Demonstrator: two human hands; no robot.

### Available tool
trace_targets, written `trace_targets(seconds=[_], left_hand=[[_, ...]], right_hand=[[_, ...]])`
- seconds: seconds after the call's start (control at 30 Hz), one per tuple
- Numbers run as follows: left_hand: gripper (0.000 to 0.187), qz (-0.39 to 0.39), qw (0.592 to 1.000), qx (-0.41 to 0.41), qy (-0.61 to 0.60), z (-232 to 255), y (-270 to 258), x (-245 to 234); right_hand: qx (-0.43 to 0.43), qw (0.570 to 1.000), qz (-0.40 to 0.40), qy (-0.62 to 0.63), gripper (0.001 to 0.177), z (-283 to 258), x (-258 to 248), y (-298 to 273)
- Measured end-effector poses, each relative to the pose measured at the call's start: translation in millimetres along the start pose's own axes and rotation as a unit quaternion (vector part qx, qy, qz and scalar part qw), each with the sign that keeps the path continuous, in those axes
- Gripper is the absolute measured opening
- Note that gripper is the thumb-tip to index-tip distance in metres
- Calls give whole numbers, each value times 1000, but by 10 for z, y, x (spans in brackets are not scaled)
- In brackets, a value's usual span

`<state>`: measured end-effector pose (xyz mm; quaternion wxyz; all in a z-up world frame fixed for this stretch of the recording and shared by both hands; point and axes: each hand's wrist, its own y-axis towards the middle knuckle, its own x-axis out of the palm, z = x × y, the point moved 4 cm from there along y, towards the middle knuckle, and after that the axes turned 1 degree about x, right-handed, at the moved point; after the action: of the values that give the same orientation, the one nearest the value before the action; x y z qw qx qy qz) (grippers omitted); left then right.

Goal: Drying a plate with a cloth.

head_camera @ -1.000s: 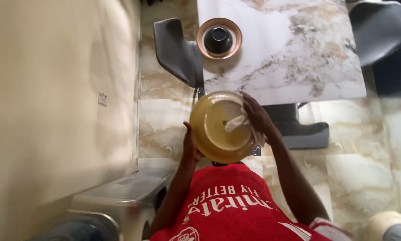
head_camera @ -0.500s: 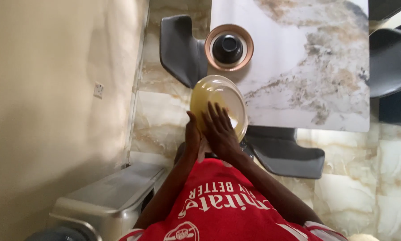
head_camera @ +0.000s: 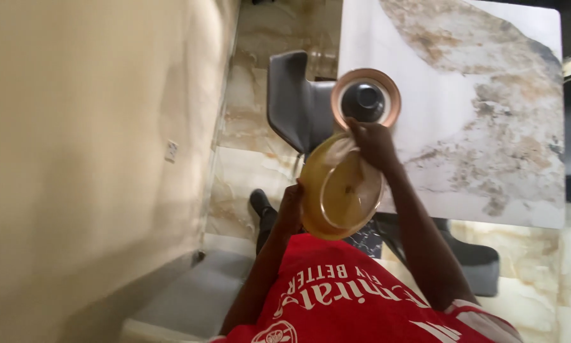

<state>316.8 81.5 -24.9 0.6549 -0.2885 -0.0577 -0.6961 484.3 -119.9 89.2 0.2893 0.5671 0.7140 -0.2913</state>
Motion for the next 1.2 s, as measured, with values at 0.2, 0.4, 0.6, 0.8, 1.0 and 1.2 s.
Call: trace_targets(seconds=[0.2,0.4,0.6,0.8,1.0,1.2], left_hand=[[63,287,944,-61,-150,680,208,-1130],[68,106,957,49,-267,1316,764,-2042],[76,80,995,47,-45,2496,916,-1665],[86,-151,907,-17,-393,2063,1353,-1741],[74,-11,926,-184,-331,2030,1788,-2169],[67,-34,914,-144,-377,2345,2457,-2272]], right_hand=[[89,947,-85,296,53,624,890,243],[126,793,-30,596,38,-691,1357,242],[-39,969,171,174,26,-1878,1122,427],[-131,976,-9,-173,20,-2325,1711,656],[-201,977,-31,-65,34,-2671,1508,1240],[152,957,191,156,41,-2092,1282,2178]])
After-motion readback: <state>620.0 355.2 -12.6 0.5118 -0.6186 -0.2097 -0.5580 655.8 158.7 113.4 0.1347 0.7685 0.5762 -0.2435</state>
